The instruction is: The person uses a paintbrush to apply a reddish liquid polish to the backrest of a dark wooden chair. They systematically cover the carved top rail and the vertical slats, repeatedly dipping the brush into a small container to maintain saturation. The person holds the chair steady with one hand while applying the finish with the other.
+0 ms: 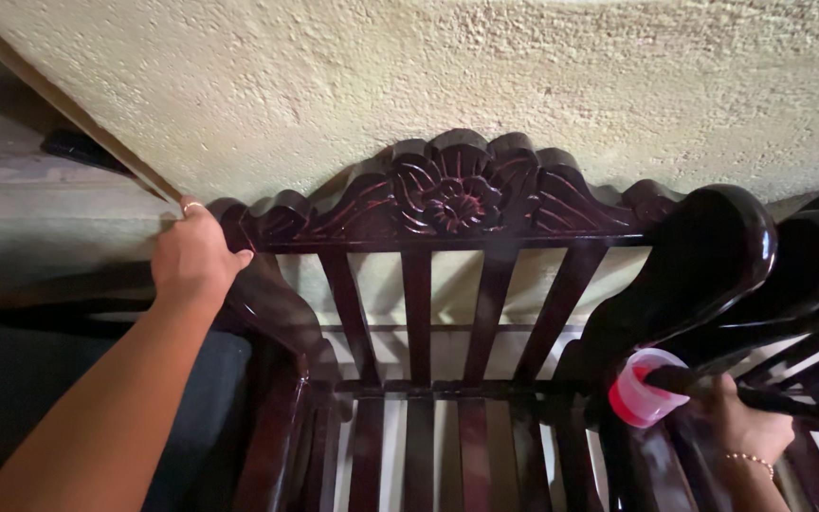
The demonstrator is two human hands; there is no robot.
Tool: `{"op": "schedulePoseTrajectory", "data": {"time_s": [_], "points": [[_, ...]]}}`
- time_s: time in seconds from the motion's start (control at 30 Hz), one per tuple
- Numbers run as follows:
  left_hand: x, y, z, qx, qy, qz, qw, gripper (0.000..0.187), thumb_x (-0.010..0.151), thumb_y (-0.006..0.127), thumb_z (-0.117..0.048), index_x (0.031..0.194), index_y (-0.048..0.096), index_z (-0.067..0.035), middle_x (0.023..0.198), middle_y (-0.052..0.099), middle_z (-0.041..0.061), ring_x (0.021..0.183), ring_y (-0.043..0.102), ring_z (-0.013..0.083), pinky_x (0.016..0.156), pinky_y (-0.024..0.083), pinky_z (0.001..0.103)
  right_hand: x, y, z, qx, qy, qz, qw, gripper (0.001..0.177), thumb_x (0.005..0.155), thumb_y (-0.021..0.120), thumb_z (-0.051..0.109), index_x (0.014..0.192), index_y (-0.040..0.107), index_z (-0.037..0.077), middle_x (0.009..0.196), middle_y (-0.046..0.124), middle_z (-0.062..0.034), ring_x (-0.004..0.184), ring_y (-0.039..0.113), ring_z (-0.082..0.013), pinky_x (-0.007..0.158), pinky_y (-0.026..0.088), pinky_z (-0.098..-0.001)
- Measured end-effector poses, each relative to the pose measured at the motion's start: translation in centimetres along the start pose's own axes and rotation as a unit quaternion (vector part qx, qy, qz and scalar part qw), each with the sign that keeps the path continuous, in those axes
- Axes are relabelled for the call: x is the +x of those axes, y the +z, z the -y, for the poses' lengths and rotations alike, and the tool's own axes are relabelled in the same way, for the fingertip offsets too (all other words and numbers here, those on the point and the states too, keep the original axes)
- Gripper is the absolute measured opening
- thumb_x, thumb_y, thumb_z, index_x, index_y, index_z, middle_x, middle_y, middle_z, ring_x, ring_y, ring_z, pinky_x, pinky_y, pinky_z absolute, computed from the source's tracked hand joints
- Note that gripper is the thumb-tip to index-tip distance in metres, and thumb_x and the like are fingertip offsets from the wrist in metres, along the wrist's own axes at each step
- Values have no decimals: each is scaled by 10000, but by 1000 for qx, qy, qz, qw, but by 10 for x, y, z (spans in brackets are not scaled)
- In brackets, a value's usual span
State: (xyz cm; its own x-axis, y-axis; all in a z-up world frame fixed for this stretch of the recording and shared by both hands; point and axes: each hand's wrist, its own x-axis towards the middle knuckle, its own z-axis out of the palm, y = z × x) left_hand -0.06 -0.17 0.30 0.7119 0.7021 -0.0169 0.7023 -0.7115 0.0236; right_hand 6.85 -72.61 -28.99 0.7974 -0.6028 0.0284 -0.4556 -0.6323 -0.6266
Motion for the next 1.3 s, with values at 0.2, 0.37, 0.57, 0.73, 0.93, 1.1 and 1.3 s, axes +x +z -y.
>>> {"op": "schedulePoseTrajectory", "data": {"time_s": [0.2, 0.37, 0.57, 0.73, 0.93, 1.1, 1.3], "points": [[-1, -2, -1, 2, 4, -3, 1000, 924, 739, 937, -389, 1357, 421, 64, 1105, 717, 289, 1055, 708, 409, 890, 583, 441, -13, -4, 10, 8, -28, -26, 999, 525, 895, 884, 366, 1097, 729, -93, 1065, 746, -252, 986, 729, -356, 888, 557, -447], [-2, -1, -1, 23, 7, -13, 1000, 884, 732, 932, -406, 1328, 456, 39, 1108, 721, 253, 1047, 714, 384, 891, 585, 428, -70, -49, 79, 278, -120, 58, 951, 340, 1097, 745, 244, 1130, 694, -91, 977, 724, -166, 822, 717, -240, 793, 604, -330], [-4, -4, -2, 41, 7, -12, 999, 930, 739, 917, -432, 1372, 435, 50, 1105, 726, 215, 987, 738, 350, 825, 607, 419, -151, -95, 257, 69, -324, 68, 941, 393, 962, 796, 121, 1353, 754, 118, 1120, 703, -145, 858, 713, -241, 804, 558, -353], [-2, -4, -4, 6, -15, 16, 1000, 823, 765, 903, -395, 1341, 460, -10, 1092, 740, 197, 1015, 730, 349, 846, 599, 423, -171, -78, 339, 129, -492, -71, 858, 465, 979, 727, -15, 1412, 651, 136, 1290, 679, -123, 1121, 700, -259, 1020, 566, -363], [-4, -4, -3, 0, -10, 12, 1000, 817, 768, 900, -366, 1341, 445, -3, 1066, 744, 207, 1003, 730, 357, 854, 593, 420, -222, -5, 332, 226, -499, 108, 829, 565, 927, 559, -71, 1475, 576, 66, 1460, 639, -118, 1295, 664, -236, 1072, 519, -311], [-5, -7, -6, -9, -13, 13, 1000, 847, 781, 891, -347, 1382, 409, 4, 1038, 749, 216, 978, 739, 358, 837, 602, 416, -299, 24, 346, 161, -501, 300, 796, 550, 856, 684, 89, 1400, 614, 123, 1399, 659, -86, 1150, 690, -219, 970, 540, -310], [-7, -7, -5, -11, -15, 12, 1000, 836, 771, 900, -347, 1364, 418, -8, 1051, 741, 225, 995, 731, 369, 857, 594, 426, -268, 10, 363, 268, -441, 266, 814, 501, 930, 652, 74, 1422, 591, 148, 1406, 659, -83, 1226, 672, -215, 1001, 514, -333]]}}
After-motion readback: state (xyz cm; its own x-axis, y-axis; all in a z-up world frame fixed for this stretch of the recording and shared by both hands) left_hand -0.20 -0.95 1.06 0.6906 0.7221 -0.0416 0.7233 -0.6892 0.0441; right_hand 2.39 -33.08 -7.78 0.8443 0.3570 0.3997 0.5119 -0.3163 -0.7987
